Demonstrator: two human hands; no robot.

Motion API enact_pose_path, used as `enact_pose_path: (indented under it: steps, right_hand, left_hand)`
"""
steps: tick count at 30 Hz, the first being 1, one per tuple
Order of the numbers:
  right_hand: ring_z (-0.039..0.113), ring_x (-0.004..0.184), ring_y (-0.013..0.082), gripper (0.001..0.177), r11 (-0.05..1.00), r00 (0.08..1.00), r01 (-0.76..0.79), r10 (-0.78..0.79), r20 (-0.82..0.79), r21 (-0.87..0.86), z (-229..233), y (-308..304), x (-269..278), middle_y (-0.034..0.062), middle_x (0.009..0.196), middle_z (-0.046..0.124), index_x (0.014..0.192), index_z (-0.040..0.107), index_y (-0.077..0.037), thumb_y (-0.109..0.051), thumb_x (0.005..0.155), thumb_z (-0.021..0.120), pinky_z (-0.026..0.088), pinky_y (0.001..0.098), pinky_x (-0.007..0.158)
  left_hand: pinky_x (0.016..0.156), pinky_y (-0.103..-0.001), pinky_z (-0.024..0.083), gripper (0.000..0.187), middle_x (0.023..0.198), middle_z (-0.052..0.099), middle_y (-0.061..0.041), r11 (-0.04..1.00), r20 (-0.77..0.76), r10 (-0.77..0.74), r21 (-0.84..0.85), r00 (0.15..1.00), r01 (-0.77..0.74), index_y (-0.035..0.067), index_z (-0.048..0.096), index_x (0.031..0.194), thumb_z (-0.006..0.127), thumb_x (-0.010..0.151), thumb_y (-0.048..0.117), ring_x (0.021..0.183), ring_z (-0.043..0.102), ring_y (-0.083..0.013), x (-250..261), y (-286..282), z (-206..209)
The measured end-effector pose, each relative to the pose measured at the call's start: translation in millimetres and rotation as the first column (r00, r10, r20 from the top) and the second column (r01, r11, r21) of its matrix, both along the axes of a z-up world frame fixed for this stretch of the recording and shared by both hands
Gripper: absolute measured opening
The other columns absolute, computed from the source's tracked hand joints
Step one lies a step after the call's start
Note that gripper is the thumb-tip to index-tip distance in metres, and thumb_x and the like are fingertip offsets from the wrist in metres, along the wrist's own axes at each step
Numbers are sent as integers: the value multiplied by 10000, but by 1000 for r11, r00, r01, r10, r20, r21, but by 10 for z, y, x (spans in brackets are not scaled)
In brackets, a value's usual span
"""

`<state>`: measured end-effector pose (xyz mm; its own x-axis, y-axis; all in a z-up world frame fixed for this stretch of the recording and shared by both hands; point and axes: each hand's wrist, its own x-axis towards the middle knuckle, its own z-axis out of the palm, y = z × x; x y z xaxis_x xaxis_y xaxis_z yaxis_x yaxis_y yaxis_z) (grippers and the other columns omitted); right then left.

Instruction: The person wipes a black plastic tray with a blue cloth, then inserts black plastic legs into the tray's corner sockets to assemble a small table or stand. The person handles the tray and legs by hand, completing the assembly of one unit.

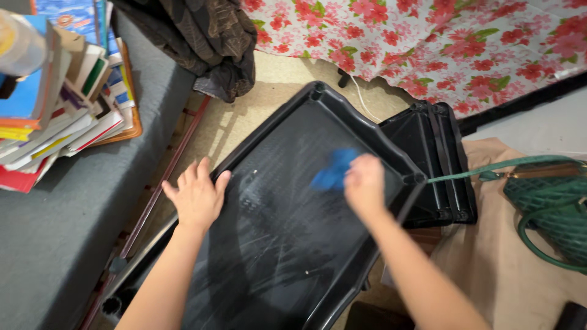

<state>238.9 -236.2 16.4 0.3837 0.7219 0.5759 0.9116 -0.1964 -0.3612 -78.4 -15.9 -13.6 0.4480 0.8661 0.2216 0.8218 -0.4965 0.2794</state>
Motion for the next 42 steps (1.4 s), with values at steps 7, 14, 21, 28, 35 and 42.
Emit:
enact_pose_path:
  steps: [7, 14, 21, 28, 35, 42]
  right_hand:
    - [581, 1051, 394, 208, 975, 995, 44, -23, 97, -216, -174, 190, -411, 187, 1125, 643, 959, 687, -30, -105, 765, 669, 448, 509, 878]
    - [576, 1196, 379, 337, 902, 897, -343, 232, -375, -263, -201, 122, -1898, 144, 1339, 593, 1157, 687, -37, -77, 825, 645, 502, 439, 1008]
    - [527, 1206, 413, 446, 847, 950, -301, 224, -218, -439, -153, 166, -1357, 186, 1367, 524, 1236, 603, -5, -166, 833, 706, 489, 478, 986]
    - [501, 1264, 420, 441, 860, 983, -141, 61, -176, -490, -326, 171, -1565, 192, 1395, 493, 1226, 590, 5, -191, 845, 695, 494, 489, 963]
    - [523, 1251, 418, 463, 953, 979, -182, 152, -138, -243, -595, 258, -1295, 237, 1374, 499, 1248, 577, 49, -152, 847, 691, 474, 475, 1050]
    - [579, 1197, 419, 399, 984, 960, -65, 17, -279, -165, -250, 97, -757, 225, 1271, 607, 1306, 639, 2, -87, 917, 619, 459, 457, 1046]
  left_hand:
    - [1091, -658, 364, 557, 1302, 659, -176, 904, -137, 101, -402, 985, -149, 232, 545, 1463, 374, 1064, 582, 1247, 590, -393, -292, -186, -32]
    - [1082, -707, 240, 717, 1550, 401, -195, 924, -3, 198, -334, 980, -188, 137, 416, 1527, 541, 945, 536, 1408, 371, -411, -479, -282, 5]
    - [1157, -613, 291, 473, 1423, 599, -126, 960, 165, 277, -88, 947, -266, 132, 593, 1381, 654, 924, 238, 1411, 466, -345, -1624, -1112, 281]
    - [994, -446, 447, 246, 873, 774, -56, 783, 217, 615, -277, 758, -556, 122, 753, 941, 789, 844, 345, 968, 668, -253, -2509, -1951, 58]
    - [981, -498, 478, 833, 1377, 565, -208, 451, 320, 855, -847, 409, -280, 85, 404, 1481, 766, 903, 562, 1264, 558, -320, -2548, -2540, -392]
    - [797, -475, 544, 570, 1169, 706, -129, 94, 157, 960, -961, 234, 259, 146, 592, 1369, 686, 856, 378, 1026, 659, -311, -2244, -2743, -207]
